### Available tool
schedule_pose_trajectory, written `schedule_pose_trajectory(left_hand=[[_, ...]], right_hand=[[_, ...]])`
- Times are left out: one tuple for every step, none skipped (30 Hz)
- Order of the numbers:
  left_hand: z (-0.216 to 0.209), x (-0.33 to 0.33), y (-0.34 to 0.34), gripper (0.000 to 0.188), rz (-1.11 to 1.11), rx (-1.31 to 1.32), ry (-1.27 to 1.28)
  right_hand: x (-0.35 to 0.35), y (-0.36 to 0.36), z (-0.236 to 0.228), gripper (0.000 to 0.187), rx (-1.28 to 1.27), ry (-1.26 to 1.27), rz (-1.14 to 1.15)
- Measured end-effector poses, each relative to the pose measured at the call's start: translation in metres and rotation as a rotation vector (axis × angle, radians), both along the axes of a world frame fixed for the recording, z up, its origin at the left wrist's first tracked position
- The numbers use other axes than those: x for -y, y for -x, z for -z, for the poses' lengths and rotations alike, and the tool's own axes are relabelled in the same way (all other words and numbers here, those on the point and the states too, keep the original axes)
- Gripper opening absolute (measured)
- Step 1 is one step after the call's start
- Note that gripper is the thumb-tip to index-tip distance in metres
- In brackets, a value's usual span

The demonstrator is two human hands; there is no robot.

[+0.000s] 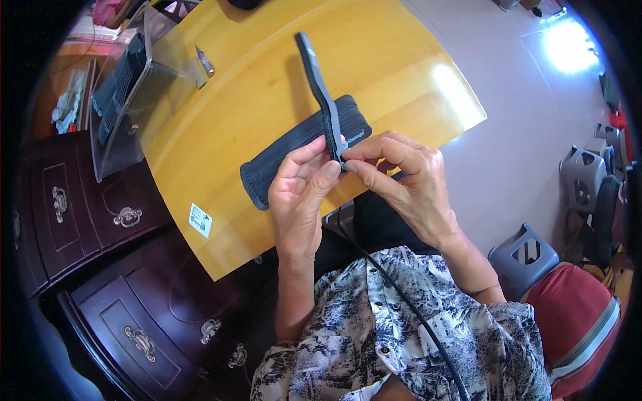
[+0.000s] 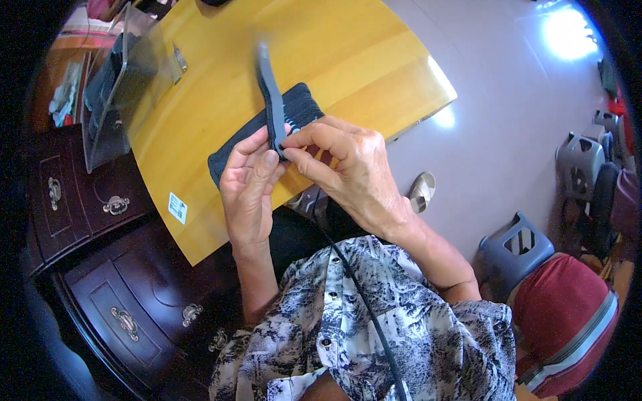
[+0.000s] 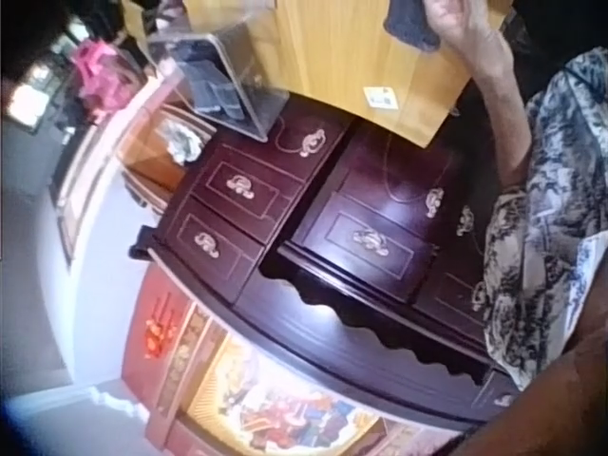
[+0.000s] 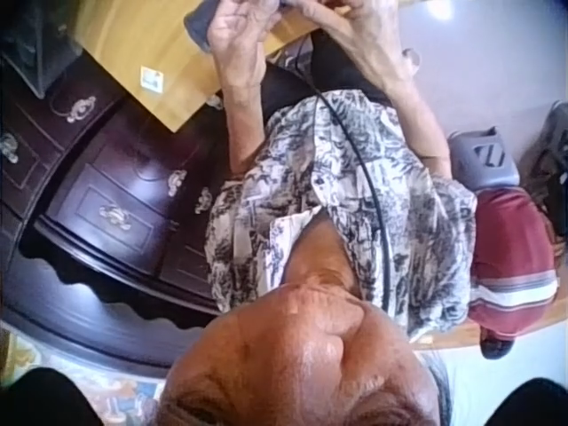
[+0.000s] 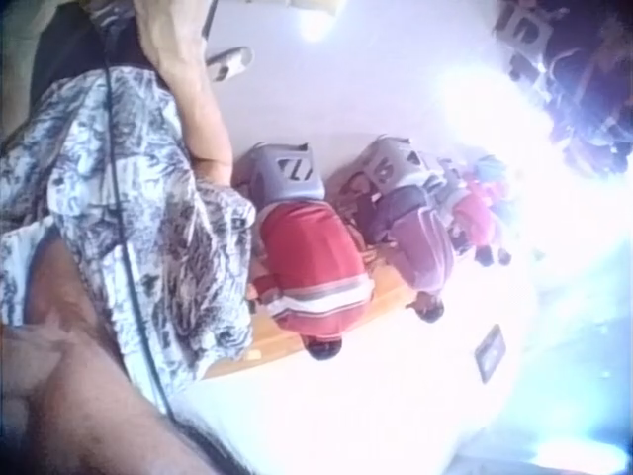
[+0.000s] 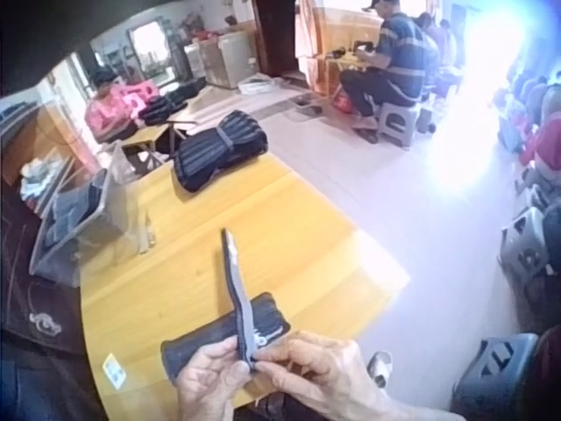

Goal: Sorting and bundling black elastic straps on a wooden table.

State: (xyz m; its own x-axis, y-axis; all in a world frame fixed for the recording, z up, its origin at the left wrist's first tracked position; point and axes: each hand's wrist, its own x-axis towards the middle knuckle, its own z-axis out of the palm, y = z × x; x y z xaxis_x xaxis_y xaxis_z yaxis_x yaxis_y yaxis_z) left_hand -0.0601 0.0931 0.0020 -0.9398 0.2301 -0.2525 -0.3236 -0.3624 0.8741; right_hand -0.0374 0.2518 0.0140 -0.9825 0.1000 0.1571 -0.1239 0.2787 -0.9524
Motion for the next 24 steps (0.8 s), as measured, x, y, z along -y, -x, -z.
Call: schedule_pose_trajectory(left_hand=[[0.001, -0.001, 0.0, 0.034, -0.014, -0.041, 0.002], [0.002, -0.002, 0.0, 0.034, -0.003, -0.041, 0.002], [0.003, -0.003, -0.001, 0.035, -0.028, -0.045, -0.012], [0.004, -0.004, -0.002, 0.035, -0.053, -0.048, -0.026], [0.005, -0.006, -0.003, 0.035, -0.044, -0.048, -0.025], [0.007, -0.007, -0.004, 0.036, -0.055, -0.071, -0.046], [0.008, -0.008, -0.004, 0.036, -0.066, -0.092, -0.066], [0.008, -0.01, -0.005, 0.036, -0.06, -0.092, -0.065], [0.008, -0.012, -0.005, 0.036, -0.06, -0.105, -0.073], [0.008, -0.013, -0.005, 0.036, -0.06, -0.119, -0.08], [0.007, -0.015, -0.006, 0.036, -0.055, -0.117, -0.078], [0.005, -0.016, -0.006, 0.036, -0.05, -0.135, -0.063], [0.004, -0.017, -0.007, 0.036, -0.045, -0.153, -0.048], [0.005, -0.017, -0.007, 0.036, -0.037, -0.151, -0.045], [0.007, -0.018, -0.008, 0.036, -0.04, -0.179, -0.015], [0.008, -0.018, -0.008, 0.036, -0.043, -0.206, 0.014], [0.008, -0.019, -0.009, 0.036, -0.037, -0.205, 0.015], [0.007, -0.02, -0.009, 0.036, -0.044, -0.218, -0.008], [0.007, -0.021, -0.01, 0.035, -0.052, -0.231, -0.032], [0.006, -0.022, -0.011, 0.035, -0.049, -0.231, -0.031], [0.005, -0.023, -0.011, 0.034, -0.051, -0.251, 0.004], [0.005, -0.024, -0.012, 0.032, -0.053, -0.27, 0.038], [0.005, -0.024, -0.013, 0.032, -0.052, -0.271, 0.038], [0.005, -0.025, -0.014, 0.032, -0.049, -0.277, 0.055]], right_hand=[[-0.001, -0.001, -0.001, 0.011, 0.005, -0.022, 0.005], [-0.002, -0.002, -0.001, 0.011, 0.011, -0.046, 0.012], [-0.002, -0.002, -0.002, 0.011, 0.011, -0.045, 0.023], [-0.002, -0.003, -0.002, 0.011, -0.02, -0.039, 0.027], [-0.003, -0.003, -0.002, 0.011, -0.051, -0.034, 0.027], [-0.004, -0.004, -0.003, 0.011, -0.051, -0.033, 0.036], [-0.005, -0.006, -0.004, 0.011, -0.046, -0.034, 0.023], [-0.007, -0.007, -0.005, 0.011, -0.041, -0.034, 0.009], [-0.009, -0.007, -0.005, 0.011, -0.04, -0.033, 0.015], [-0.01, -0.007, -0.004, 0.011, -0.031, -0.018, 0.014], [-0.012, -0.008, -0.004, 0.011, -0.022, -0.003, 0.011], [-0.013, -0.008, -0.006, 0.011, -0.021, 0.0, 0.016], [-0.016, -0.008, -0.01, 0.01, 0.015, 0.003, -0.002], [-0.017, -0.009, -0.011, 0.009, 0.051, 0.007, -0.017], [-0.018, -0.009, -0.009, 0.009, 0.052, 0.011, -0.01], [-0.018, -0.009, -0.007, 0.009, 0.028, 0.018, -0.012], [-0.019, -0.009, -0.007, 0.01, 0.004, 0.023, -0.016], [-0.02, -0.009, -0.007, 0.01, 0.005, 0.025, -0.011], [-0.02, -0.008, -0.007, 0.01, -0.016, 0.004, -0.023], [-0.021, -0.007, -0.007, 0.009, -0.037, -0.018, -0.038], [-0.021, -0.008, -0.007, 0.009, -0.037, -0.017, -0.036], [-0.021, -0.009, -0.007, 0.008, -0.016, -0.023, -0.03], [-0.021, -0.009, -0.007, 0.007, 0.005, -0.03, -0.024], [-0.022, -0.009, -0.006, 0.007, 0.005, -0.03, -0.024]])
